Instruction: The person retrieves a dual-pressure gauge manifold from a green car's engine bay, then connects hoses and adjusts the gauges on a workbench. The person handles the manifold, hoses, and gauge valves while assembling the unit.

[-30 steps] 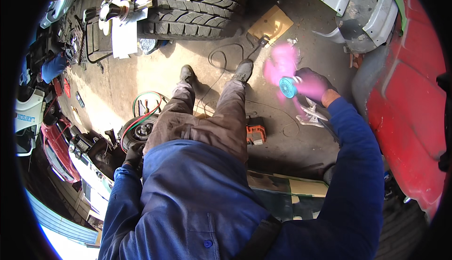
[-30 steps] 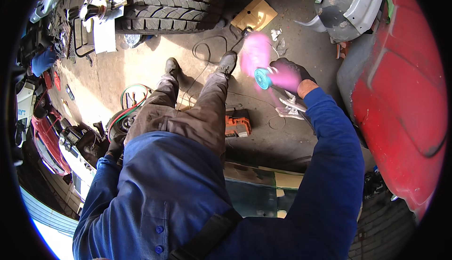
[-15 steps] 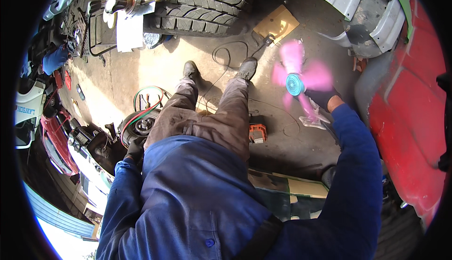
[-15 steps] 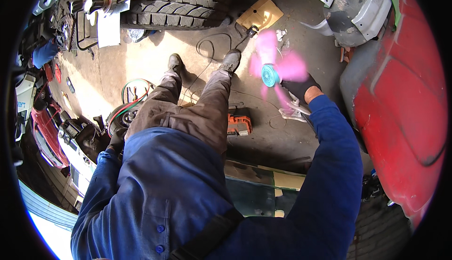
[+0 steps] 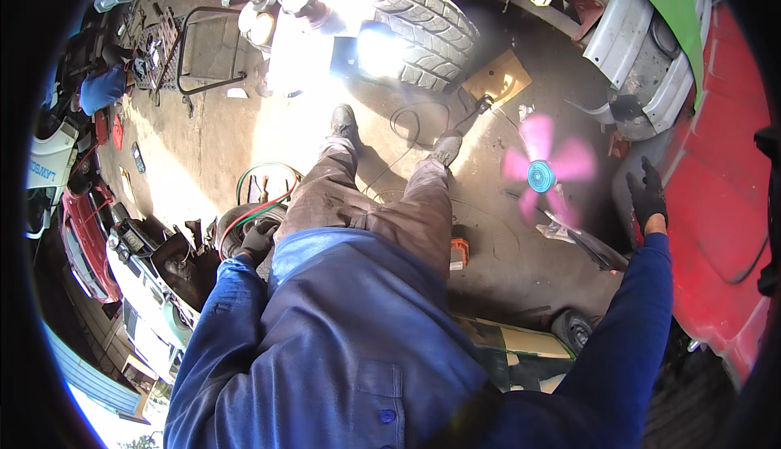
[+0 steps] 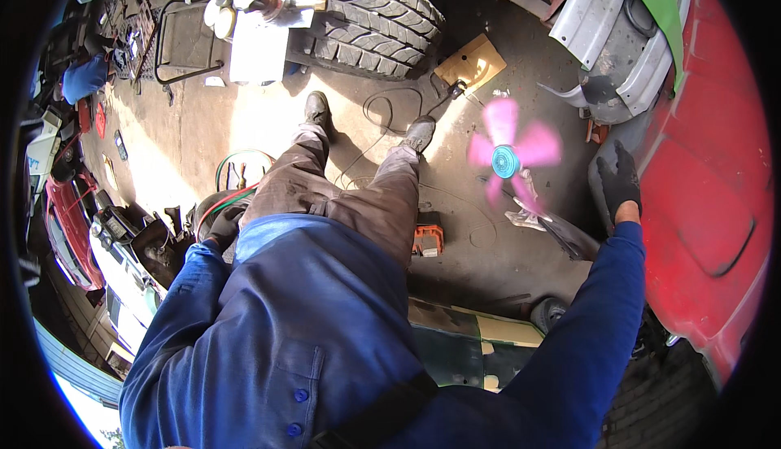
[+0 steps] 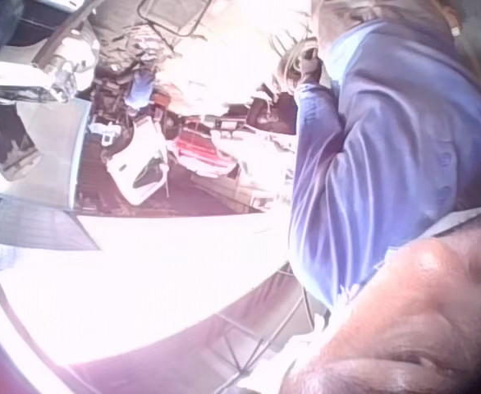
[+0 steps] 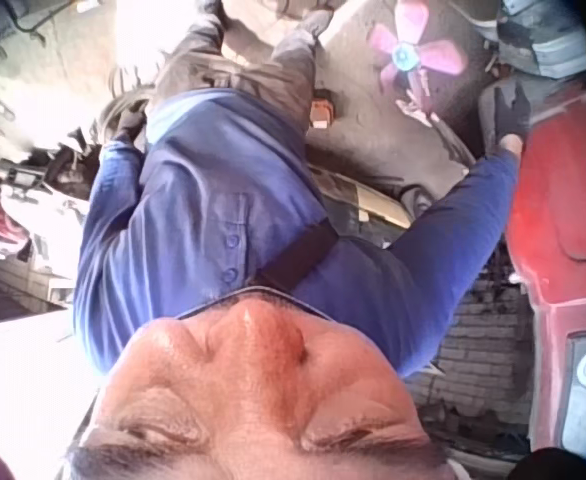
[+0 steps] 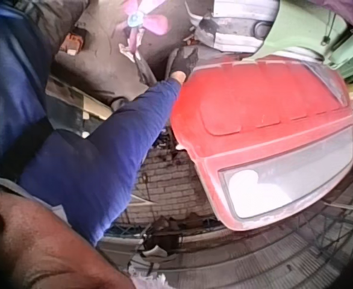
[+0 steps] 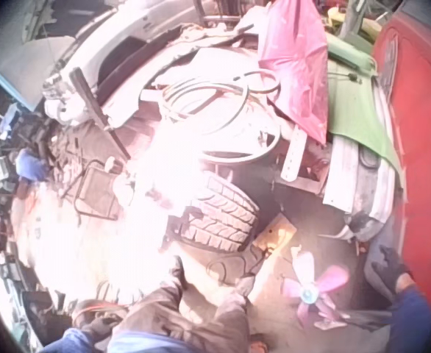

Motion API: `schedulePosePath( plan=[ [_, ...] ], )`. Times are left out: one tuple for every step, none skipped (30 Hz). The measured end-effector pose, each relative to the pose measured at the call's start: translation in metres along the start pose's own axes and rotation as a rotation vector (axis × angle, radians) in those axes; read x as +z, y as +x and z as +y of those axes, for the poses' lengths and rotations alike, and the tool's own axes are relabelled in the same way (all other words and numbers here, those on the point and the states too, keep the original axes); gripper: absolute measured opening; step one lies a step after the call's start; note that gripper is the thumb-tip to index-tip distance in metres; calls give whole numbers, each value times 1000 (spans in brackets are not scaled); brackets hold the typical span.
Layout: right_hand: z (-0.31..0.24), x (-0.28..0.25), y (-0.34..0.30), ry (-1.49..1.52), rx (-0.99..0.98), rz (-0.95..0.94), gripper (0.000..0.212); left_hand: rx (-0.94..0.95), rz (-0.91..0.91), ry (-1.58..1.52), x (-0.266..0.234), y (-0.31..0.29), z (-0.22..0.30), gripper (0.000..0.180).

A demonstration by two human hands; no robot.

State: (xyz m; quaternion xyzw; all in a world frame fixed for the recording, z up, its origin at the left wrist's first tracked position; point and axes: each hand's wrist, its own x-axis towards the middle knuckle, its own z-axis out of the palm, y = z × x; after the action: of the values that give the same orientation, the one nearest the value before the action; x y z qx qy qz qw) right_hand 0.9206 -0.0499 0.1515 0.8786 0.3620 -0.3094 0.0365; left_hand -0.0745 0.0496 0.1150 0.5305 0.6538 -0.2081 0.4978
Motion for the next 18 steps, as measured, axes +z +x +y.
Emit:
schedulePosePath(
  plan=[
    [-20, -21, -10, 85, -5, 93, 71, 20, -1, 77, -7, 11, -5, 32],
    [-44, -39, -23, 179, 11, 186, 67, -125, 54, -49, -12, 25, -8, 31],
    [-71, -51, -38, 307, 20, 291, 62, -131, 54, -150, -19, 37, -8, 29],
    [-103, -56, -56, 340, -9, 320, 59, -116, 43, -267, -31, 49, -9, 28],
    [-136, -57, -76, 405, -45, 360, 57, -117, 52, -255, -45, 65, -7, 26],
    [-172, -56, -95, 497, -121, 401, 54, -117, 42, -347, -58, 85, -3, 30],
    [-210, -45, -112, 521, -167, 449, 48, -82, 54, -284, -77, 99, -1, 36],
    [-248, -30, -129, 479, -162, 481, 39, -122, 40, -275, -96, 116, 4, 43],
    [-284, -8, -150, 453, -173, 507, 30, -134, 53, -261, -118, 130, 9, 62],
    [-319, 12, -165, 494, -239, 402, 30, -128, 32, -299, -140, 140, 14, 76],
    [-355, 44, -178, 411, -364, 389, 24, -112, 37, -400, -160, 149, 20, 84],
    [-386, 72, -192, 621, -250, 250, 21, -93, 41, -449, -182, 156, 29, 92],
    [-419, 103, -198, 708, -226, 150, 22, -63, 53, -459, -204, 160, 37, 96],
    [-449, 132, -201, 762, -135, 48, 25, -34, 79, -450, -225, 163, 46, 101],
    [-473, 154, -205, 622, -225, 51, 29, -14, 70, -471, -245, 164, 53, 103],
    [-492, 174, -209, 500, -288, 40, 33, 16, 74, -470, -264, 165, 59, 105],
    [-508, 189, -213, 516, -253, -34, 38, 38, 79, -458, -279, 165, 64, 106],
    [-520, 202, -217, 535, -217, -109, 44, 69, 101, -441, -292, 166, 67, 102]
  ],
)
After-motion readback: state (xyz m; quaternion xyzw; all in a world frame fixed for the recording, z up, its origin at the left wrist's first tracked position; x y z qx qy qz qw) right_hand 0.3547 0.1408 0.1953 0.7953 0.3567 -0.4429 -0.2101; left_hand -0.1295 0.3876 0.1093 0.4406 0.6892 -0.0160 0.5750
